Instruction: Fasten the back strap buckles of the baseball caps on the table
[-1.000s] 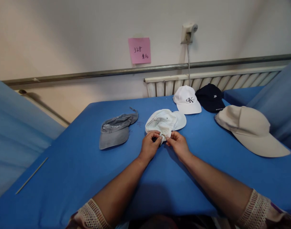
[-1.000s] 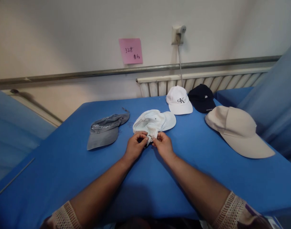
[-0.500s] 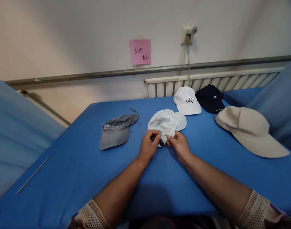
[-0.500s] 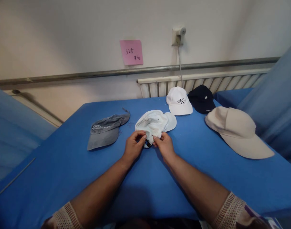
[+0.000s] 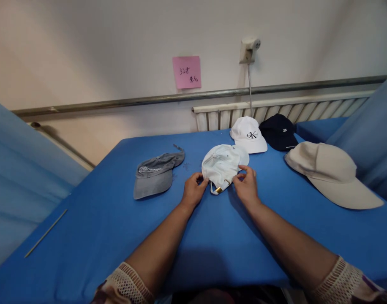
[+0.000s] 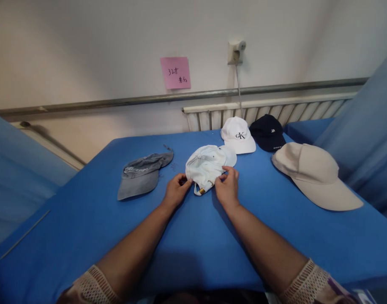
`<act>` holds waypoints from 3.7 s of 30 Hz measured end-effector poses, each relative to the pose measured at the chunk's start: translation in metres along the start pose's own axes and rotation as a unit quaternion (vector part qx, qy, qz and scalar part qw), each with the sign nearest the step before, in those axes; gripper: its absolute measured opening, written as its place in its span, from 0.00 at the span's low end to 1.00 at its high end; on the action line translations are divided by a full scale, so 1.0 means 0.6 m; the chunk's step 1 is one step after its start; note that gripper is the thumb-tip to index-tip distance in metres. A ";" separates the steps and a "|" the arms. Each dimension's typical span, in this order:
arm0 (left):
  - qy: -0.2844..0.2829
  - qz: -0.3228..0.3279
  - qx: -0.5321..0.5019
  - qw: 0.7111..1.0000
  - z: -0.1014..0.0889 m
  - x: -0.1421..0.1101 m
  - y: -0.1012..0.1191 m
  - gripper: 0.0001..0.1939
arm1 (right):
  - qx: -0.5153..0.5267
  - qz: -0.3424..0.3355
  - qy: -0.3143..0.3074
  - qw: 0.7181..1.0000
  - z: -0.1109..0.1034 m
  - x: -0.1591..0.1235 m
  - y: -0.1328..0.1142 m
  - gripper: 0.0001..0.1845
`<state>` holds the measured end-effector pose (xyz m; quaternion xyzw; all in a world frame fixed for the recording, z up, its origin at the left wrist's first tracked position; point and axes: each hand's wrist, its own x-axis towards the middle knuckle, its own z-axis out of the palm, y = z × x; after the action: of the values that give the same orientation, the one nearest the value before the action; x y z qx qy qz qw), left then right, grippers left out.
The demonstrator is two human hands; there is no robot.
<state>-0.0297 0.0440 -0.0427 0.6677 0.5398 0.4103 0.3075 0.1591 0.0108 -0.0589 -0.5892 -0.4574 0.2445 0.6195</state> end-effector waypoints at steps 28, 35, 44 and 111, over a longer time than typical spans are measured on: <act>-0.077 0.018 -0.109 0.991 -0.010 -0.021 0.040 0.07 | 0.056 -0.002 -0.189 0.980 0.000 -0.031 -0.044 0.06; -0.069 0.038 -0.061 0.995 -0.069 -0.004 0.048 0.07 | -0.023 -0.200 -0.180 0.963 -0.045 -0.030 -0.089 0.06; -0.150 0.033 -0.008 0.988 -0.074 -0.008 0.054 0.07 | -0.303 -0.158 -0.277 0.898 -0.033 0.004 -0.051 0.15; -0.002 0.030 -0.026 0.999 -0.099 0.009 0.033 0.10 | -0.112 -0.226 -0.166 0.953 -0.036 -0.030 -0.075 0.03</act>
<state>-0.0721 0.0429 0.0038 0.6763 0.5081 0.4317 0.3131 0.1586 -0.0234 -0.0185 -0.4872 -0.6996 0.1397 0.5036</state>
